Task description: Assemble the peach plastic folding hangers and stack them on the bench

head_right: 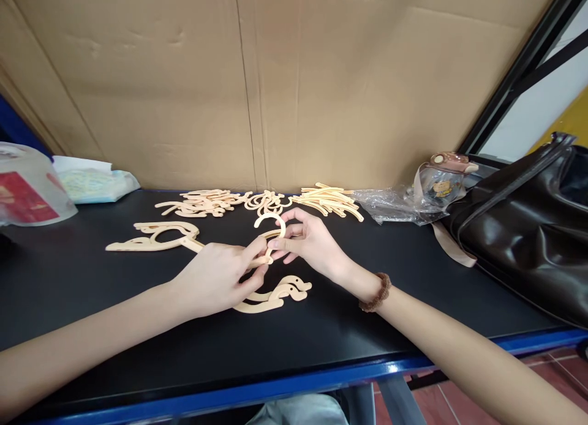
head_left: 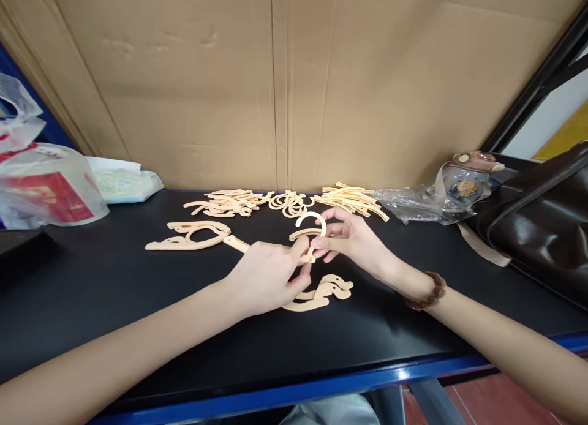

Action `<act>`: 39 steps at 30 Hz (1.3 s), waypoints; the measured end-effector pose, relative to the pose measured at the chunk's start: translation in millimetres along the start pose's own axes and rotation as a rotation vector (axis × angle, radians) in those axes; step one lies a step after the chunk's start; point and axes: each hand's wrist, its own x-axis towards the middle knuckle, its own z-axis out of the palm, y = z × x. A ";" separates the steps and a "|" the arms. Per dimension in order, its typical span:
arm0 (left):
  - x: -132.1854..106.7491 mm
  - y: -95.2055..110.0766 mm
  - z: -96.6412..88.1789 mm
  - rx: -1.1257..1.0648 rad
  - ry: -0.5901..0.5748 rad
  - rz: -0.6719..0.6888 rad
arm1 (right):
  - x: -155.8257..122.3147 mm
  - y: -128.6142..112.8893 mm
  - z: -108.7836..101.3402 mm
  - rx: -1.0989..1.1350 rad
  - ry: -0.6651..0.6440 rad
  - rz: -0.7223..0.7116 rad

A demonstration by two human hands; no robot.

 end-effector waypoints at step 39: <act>13.6 -53.6 -7.3 -1.319 -0.087 -0.462 | 16.6 12.0 -42.0 -0.929 -0.130 -0.238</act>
